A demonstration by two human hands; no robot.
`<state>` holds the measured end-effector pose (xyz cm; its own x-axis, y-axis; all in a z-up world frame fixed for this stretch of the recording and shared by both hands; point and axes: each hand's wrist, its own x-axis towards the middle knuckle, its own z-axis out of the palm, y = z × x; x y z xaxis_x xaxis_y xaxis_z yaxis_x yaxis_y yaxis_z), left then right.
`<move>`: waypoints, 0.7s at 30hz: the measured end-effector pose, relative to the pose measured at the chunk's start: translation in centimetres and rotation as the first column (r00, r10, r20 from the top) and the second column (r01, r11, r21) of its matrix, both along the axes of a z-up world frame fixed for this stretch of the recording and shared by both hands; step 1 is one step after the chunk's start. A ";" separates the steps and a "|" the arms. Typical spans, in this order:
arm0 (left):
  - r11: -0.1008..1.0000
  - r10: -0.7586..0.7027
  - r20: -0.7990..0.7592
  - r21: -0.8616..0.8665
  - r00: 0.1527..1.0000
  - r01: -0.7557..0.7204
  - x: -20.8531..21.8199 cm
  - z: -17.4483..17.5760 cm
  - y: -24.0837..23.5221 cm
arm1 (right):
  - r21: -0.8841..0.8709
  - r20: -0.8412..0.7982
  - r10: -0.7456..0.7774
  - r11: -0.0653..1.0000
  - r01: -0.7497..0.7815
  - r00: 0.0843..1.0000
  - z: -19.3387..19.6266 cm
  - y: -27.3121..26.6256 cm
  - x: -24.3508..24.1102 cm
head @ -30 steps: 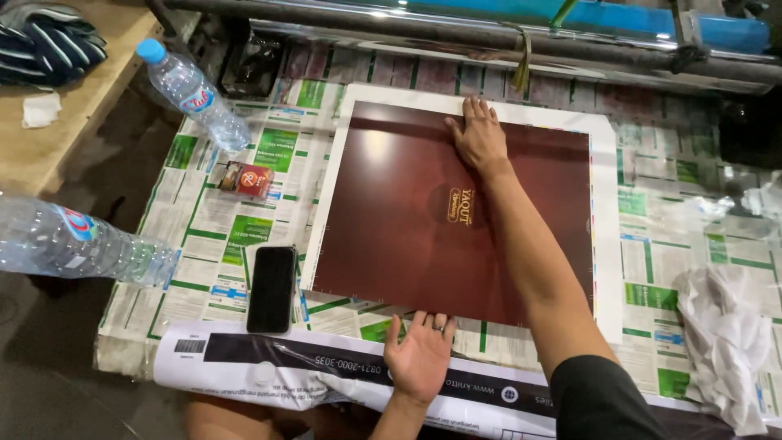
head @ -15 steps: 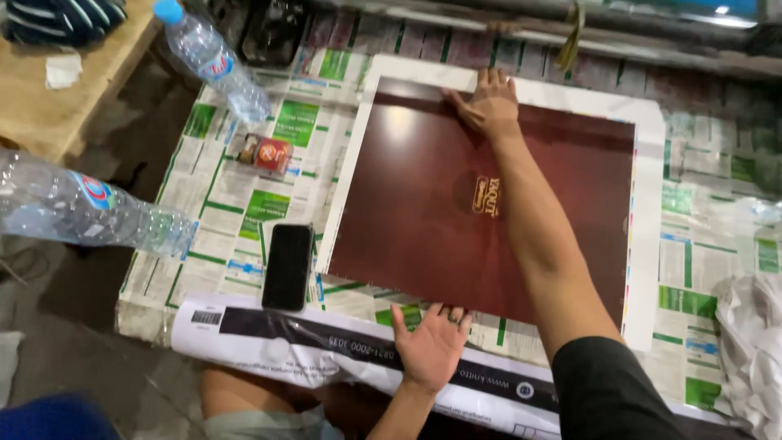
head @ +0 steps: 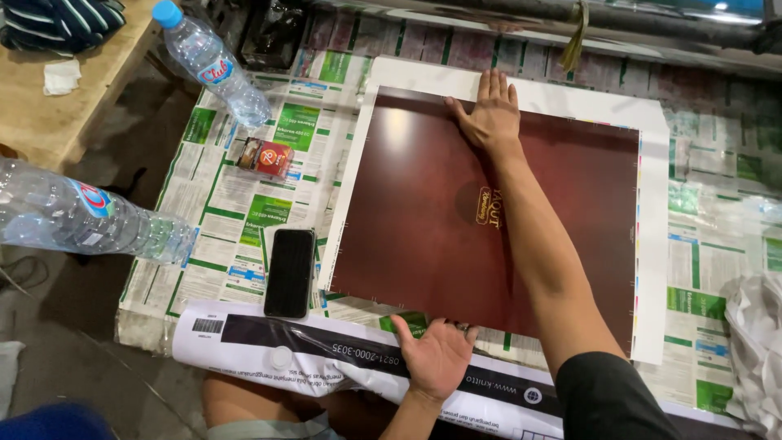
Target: Manually feeding printed cardstock sheets into a lamination machine for coating.
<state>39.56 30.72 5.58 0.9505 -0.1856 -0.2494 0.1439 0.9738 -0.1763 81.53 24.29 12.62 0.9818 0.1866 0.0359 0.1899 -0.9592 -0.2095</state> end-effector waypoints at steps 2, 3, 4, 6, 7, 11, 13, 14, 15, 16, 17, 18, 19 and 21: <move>0.997 0.021 0.186 -0.077 0.982 -0.007 -0.6 -2.8 -0.3 | -0.008 0.004 0.006 1.000 -0.006 1.000 -0.3 -0.1 -0.2; 0.997 0.020 0.184 -0.078 0.983 -0.006 -0.8 -3.0 -0.4 | -0.009 0.002 0.004 1.000 -0.004 1.000 -0.4 -0.2 -0.5; 0.999 0.015 0.207 -0.047 0.978 -0.006 -0.8 -3.2 -0.5 | -0.010 -0.002 0.009 1.000 -0.009 1.000 -0.4 -0.1 -0.6; 1.000 0.009 0.232 -0.014 0.973 -0.006 -0.8 -2.4 -0.3 | -0.011 -0.003 0.014 1.000 -0.014 1.000 -0.4 -0.1 -0.5; 1.000 -0.007 0.157 0.010 0.988 0.006 -0.8 -1.5 -0.2 | -0.030 -0.048 0.017 0.999 -0.018 0.999 -0.5 -0.1 -0.2; 1.000 -0.005 0.066 -0.003 0.998 0.005 0.5 0.7 0.2 | -0.066 -0.258 0.014 0.997 -0.033 0.966 3.4 -1.3 3.2; 1.000 0.021 0.094 0.002 0.995 -0.021 0.3 0.9 0.0 | -0.058 -0.263 0.009 0.998 -0.025 0.965 2.9 -0.9 2.8; 1.000 0.027 0.122 0.006 0.992 -0.028 0.0 0.9 -0.2 | -0.050 -0.267 -0.015 0.999 0.002 0.963 2.4 -1.4 2.3; 1.000 0.018 0.110 -0.001 0.994 -0.018 -0.4 0.7 -0.6 | -0.057 -0.279 -0.027 0.998 0.011 0.960 1.4 -2.1 1.9; 1.000 0.023 0.115 0.006 0.993 -0.024 -0.2 0.5 -0.9 | -0.047 -0.206 -0.026 0.999 0.016 0.978 1.0 -2.4 2.2; 0.999 0.029 0.120 0.013 0.992 -0.031 0.0 0.4 -1.1 | -0.037 -0.132 -0.024 0.999 0.019 0.991 0.6 -2.7 2.4; 0.999 0.033 0.122 0.017 0.992 -0.035 0.0 0.5 -0.9 | -0.032 -0.130 -0.019 0.999 0.015 0.991 0.6 -2.2 2.2; 0.999 0.043 0.068 0.022 0.997 -0.044 0.0 0.7 -0.7 | -0.022 -0.112 -0.002 1.000 0.000 0.994 0.6 -1.7 2.0; 0.999 0.035 0.019 0.018 0.999 -0.035 0.2 0.9 -0.8 | -0.020 -0.088 -0.004 1.000 0.002 0.996 0.8 -2.4 1.7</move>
<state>39.75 29.90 6.53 0.9608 -0.1474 -0.2348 0.1125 0.9814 -0.1555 83.27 21.92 13.47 0.9816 0.1831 -0.0541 0.1684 -0.9639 -0.2060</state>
